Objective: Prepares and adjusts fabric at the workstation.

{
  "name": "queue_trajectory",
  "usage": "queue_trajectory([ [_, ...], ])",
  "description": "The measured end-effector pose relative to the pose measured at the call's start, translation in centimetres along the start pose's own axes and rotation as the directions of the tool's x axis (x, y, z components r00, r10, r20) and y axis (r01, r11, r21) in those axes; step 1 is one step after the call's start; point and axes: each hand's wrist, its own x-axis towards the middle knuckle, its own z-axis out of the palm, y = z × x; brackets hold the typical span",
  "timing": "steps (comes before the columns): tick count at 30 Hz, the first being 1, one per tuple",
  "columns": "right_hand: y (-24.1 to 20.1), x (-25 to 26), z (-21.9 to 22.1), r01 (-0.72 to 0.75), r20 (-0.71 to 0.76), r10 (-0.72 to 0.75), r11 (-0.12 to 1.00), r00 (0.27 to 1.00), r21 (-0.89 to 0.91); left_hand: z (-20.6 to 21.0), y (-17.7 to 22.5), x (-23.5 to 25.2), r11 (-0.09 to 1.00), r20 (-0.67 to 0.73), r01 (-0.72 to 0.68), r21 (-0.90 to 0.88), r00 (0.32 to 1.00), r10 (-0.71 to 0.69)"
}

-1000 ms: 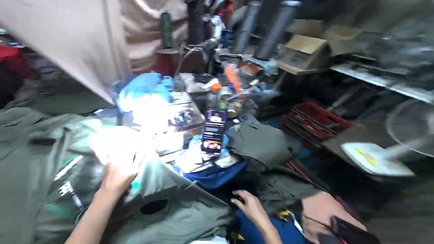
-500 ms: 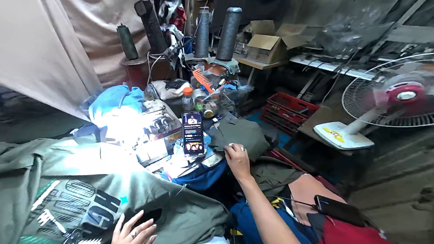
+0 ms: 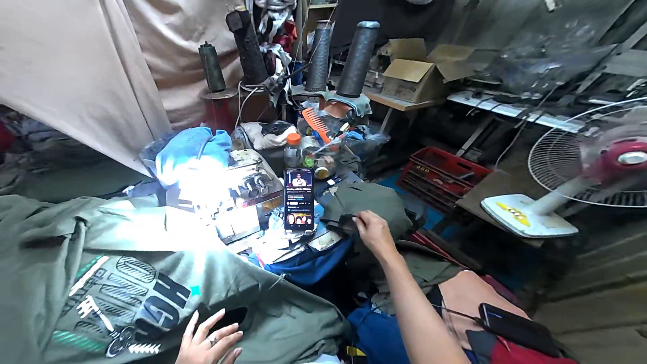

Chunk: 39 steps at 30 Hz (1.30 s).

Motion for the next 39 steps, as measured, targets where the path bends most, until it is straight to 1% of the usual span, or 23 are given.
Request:
queue_trajectory([
  [3,-0.1,0.6,-1.2,-0.093,0.017,0.091,0.992,0.996,0.084,-0.1,-0.1,0.0,1.0,0.008,0.005,0.004,1.0,-0.005],
  [7,-0.2,0.8,-1.1,-0.18,0.011,0.181,0.968,0.983,0.175,0.1,-0.1,0.1,1.0,0.008,0.002,-0.008,1.0,-0.002],
  [11,0.0,0.8,-0.9,-0.198,-0.032,0.212,0.949,0.977,0.244,0.1,0.0,0.3,1.0,0.015,0.001,-0.002,1.0,-0.001],
  [17,1.3,1.1,-0.8,-0.24,0.048,0.236,0.924,0.97,0.298,0.1,0.3,0.5,1.0,0.024,0.002,-0.015,1.0,-0.002],
  [18,1.8,1.2,-0.9,-0.233,0.042,0.232,0.914,0.972,0.331,0.1,0.4,0.5,1.0,0.025,0.002,-0.017,1.0,-0.001],
  [19,2.3,1.2,-1.1,-0.201,0.002,0.216,0.903,0.976,0.381,0.1,0.4,0.5,1.0,0.025,0.0,-0.02,1.0,0.0],
  [20,2.9,1.3,-1.6,-0.142,-0.071,0.19,0.892,0.979,0.43,0.1,0.5,0.6,1.0,0.025,-0.002,-0.027,1.0,0.003],
  [22,3.0,1.7,-3.8,-0.003,-0.242,0.139,0.872,0.96,0.489,0.0,0.4,1.0,0.998,0.005,-0.015,-0.058,1.0,0.015],
  [24,0.8,1.5,-6.8,0.078,-0.295,0.103,0.836,0.95,0.543,-0.4,0.8,2.1,0.991,-0.035,-0.039,-0.132,0.999,0.035],
  [26,-2.5,0.4,-8.9,0.152,-0.267,0.018,0.784,0.963,0.602,-0.7,1.5,3.7,0.975,-0.105,-0.102,-0.196,0.991,0.083],
  [28,-6.2,-1.6,-9.6,0.212,-0.184,-0.118,0.712,0.976,0.67,-0.5,2.0,5.7,0.951,-0.201,-0.211,-0.225,0.965,0.167],
  [30,-10.1,-4.4,-8.9,0.231,-0.07,-0.272,0.623,0.96,0.747,-0.5,2.8,7.5,0.932,-0.278,-0.277,-0.236,0.938,0.208],
  [32,-14.1,-7.4,-6.9,0.209,0.041,-0.451,0.49,0.891,0.846,-1.4,3.6,8.4,0.942,-0.268,-0.244,-0.23,0.946,0.18],
  [33,-15.9,-8.9,-5.4,0.16,0.08,-0.521,0.4,0.85,0.902,-2.1,3.5,8.5,0.95,-0.242,-0.22,-0.223,0.956,0.165],
  [34,-17.6,-10.3,-3.5,0.068,0.115,-0.561,0.294,0.82,0.954,-2.8,3.2,8.1,0.953,-0.202,-0.204,-0.225,0.966,0.159],
  [35,-19.2,-11.5,-1.5,-0.06,0.148,-0.588,0.166,0.795,0.984,-3.6,2.6,7.4,0.951,-0.159,-0.195,-0.24,0.974,0.16],
  [36,-20.7,-12.6,0.5,-0.209,0.188,-0.6,0.035,0.778,0.977,-4.3,1.6,6.3,0.948,-0.118,-0.182,-0.262,0.981,0.155],
  [37,-22.0,-13.5,2.1,-0.343,0.234,-0.6,-0.073,0.765,0.936,-4.9,0.6,5.0,0.948,-0.087,-0.157,-0.276,0.987,0.138],
  [38,-23.2,-14.0,3.2,-0.445,0.282,-0.595,-0.145,0.753,0.884,-5.4,-0.6,3.5,0.955,-0.05,-0.116,-0.273,0.993,0.106],
  [39,-24.2,-13.9,4.0,-0.524,0.326,-0.589,-0.2,0.739,0.828,-5.9,-1.7,1.9,0.962,-0.011,-0.047,-0.27,0.999,0.046],
])
